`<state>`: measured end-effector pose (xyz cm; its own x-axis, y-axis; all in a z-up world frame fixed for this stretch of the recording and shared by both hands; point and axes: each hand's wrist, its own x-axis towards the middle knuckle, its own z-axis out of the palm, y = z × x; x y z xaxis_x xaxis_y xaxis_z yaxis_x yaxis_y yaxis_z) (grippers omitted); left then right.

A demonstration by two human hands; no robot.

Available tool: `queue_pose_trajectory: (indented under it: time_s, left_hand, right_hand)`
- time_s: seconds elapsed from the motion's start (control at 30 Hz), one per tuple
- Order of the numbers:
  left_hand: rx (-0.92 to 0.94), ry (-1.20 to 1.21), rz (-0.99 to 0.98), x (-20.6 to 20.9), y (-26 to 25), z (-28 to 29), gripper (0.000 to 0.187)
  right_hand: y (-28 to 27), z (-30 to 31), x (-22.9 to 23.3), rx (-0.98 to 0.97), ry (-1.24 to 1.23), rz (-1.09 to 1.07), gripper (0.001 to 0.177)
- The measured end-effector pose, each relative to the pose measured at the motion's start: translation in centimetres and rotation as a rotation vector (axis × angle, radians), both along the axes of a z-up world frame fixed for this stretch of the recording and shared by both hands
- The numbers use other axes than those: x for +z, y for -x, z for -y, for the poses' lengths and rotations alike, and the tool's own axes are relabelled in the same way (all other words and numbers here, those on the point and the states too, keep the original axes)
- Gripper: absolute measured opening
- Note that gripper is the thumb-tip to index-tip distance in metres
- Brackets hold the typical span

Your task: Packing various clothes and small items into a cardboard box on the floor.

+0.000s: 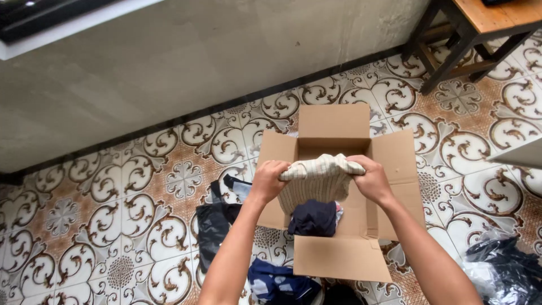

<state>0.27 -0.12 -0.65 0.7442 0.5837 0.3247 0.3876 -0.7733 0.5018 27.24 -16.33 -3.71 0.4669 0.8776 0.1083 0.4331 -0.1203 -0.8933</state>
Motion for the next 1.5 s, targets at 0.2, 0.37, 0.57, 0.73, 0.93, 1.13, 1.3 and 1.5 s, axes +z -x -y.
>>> queue_pose_trajectory:
  time_s: [0.2,0.37,0.57,0.73,0.93,1.13,1.3,1.5]
  left_hand:
    - [-0.157,-0.034,0.073,-8.7,1.4,1.2,0.029]
    - [-0.158,0.178,-0.081,-20.5,5.4,5.2,0.039]
    - [0.126,0.649,-0.171,-28.0,6.3,6.4,0.027]
    - [0.433,0.643,-0.559,-29.0,2.1,3.8,0.036]
    - [0.039,-0.009,-0.534,-35.3,-1.8,6.8,0.073]
    - [0.015,0.251,-0.561,-40.0,-1.6,9.3,0.091]
    - [-0.056,0.307,-0.586,-42.7,-0.9,8.8,0.105]
    - [-0.091,0.423,-0.594,-43.3,-1.2,7.8,0.114]
  right_hand:
    - [1.2,3.4,-9.7,0.051,-0.103,-0.005,0.039]
    - [4.5,8.8,-25.5,0.121,0.076,-0.076,0.041]
    - [5.7,11.4,-33.4,0.029,0.439,-0.401,0.033]
    - [5.3,4.5,-31.6,-0.151,0.412,-0.376,0.039]
    - [7.0,-0.2,-33.4,-0.172,0.670,0.060,0.070]
    - [9.2,0.0,-36.3,0.291,0.462,0.673,0.073]
    - [10.2,1.6,-40.9,0.403,0.752,0.534,0.073]
    - [9.5,0.9,-41.8,0.444,0.788,0.442,0.077]
